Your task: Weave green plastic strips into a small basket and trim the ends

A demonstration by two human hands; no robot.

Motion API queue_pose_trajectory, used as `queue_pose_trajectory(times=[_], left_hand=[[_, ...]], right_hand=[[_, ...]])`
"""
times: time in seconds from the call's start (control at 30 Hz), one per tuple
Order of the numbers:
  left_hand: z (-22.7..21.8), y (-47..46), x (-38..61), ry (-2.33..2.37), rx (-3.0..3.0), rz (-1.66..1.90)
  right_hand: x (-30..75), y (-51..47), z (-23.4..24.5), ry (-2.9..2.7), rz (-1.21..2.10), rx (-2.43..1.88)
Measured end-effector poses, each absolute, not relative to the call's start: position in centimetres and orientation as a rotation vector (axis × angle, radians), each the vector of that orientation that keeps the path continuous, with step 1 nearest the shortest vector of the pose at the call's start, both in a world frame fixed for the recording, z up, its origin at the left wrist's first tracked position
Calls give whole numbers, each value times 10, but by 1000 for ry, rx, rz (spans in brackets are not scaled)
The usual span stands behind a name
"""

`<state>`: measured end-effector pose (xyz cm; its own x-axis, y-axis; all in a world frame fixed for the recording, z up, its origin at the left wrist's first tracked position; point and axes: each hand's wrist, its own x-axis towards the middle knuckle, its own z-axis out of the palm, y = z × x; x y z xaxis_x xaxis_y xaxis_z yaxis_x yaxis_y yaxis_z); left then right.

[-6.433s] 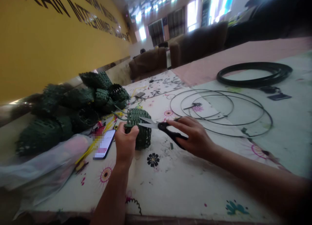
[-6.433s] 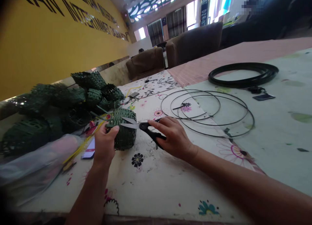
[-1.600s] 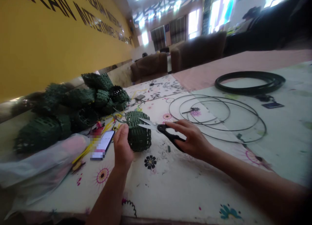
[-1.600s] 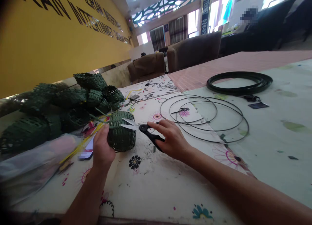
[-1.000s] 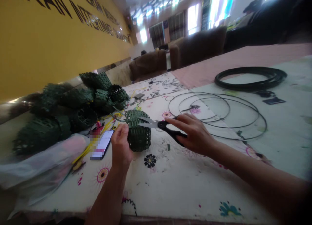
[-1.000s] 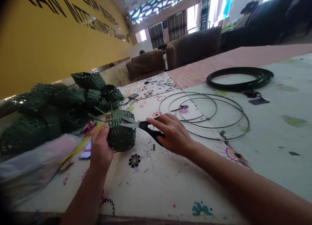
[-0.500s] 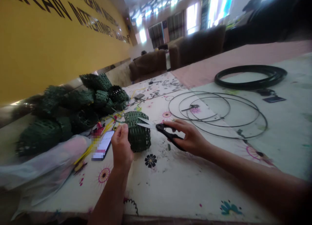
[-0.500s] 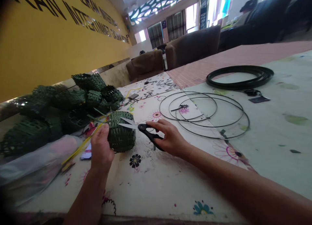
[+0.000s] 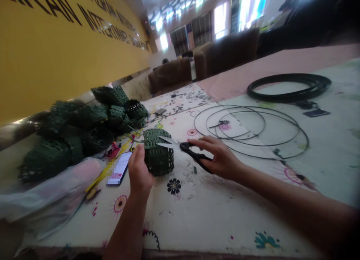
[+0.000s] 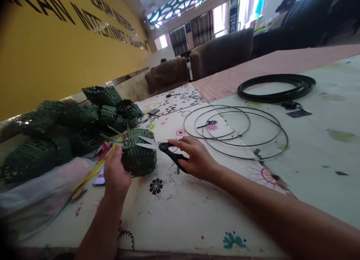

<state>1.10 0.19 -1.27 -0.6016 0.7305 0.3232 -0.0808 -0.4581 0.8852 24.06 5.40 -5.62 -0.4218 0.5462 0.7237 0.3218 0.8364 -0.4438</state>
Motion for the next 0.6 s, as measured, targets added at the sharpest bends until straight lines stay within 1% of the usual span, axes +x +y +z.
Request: queue_pose_trajectory(times=[0.1, 0.23, 0.43, 0.6], left_hand=[[-10, 2, 7, 1192, 995, 1956], [-8, 0, 1, 1187, 965, 1871], [-5, -5, 6, 1174, 955, 1856], [-6, -3, 12, 1177, 970, 1953]], right_hand=[[242, 56, -55, -2055, 282, -632], [245, 57, -53, -2082, 223, -607], [247, 58, -48, -2110, 47, -590], [254, 60, -38, -2165, -122, -624]])
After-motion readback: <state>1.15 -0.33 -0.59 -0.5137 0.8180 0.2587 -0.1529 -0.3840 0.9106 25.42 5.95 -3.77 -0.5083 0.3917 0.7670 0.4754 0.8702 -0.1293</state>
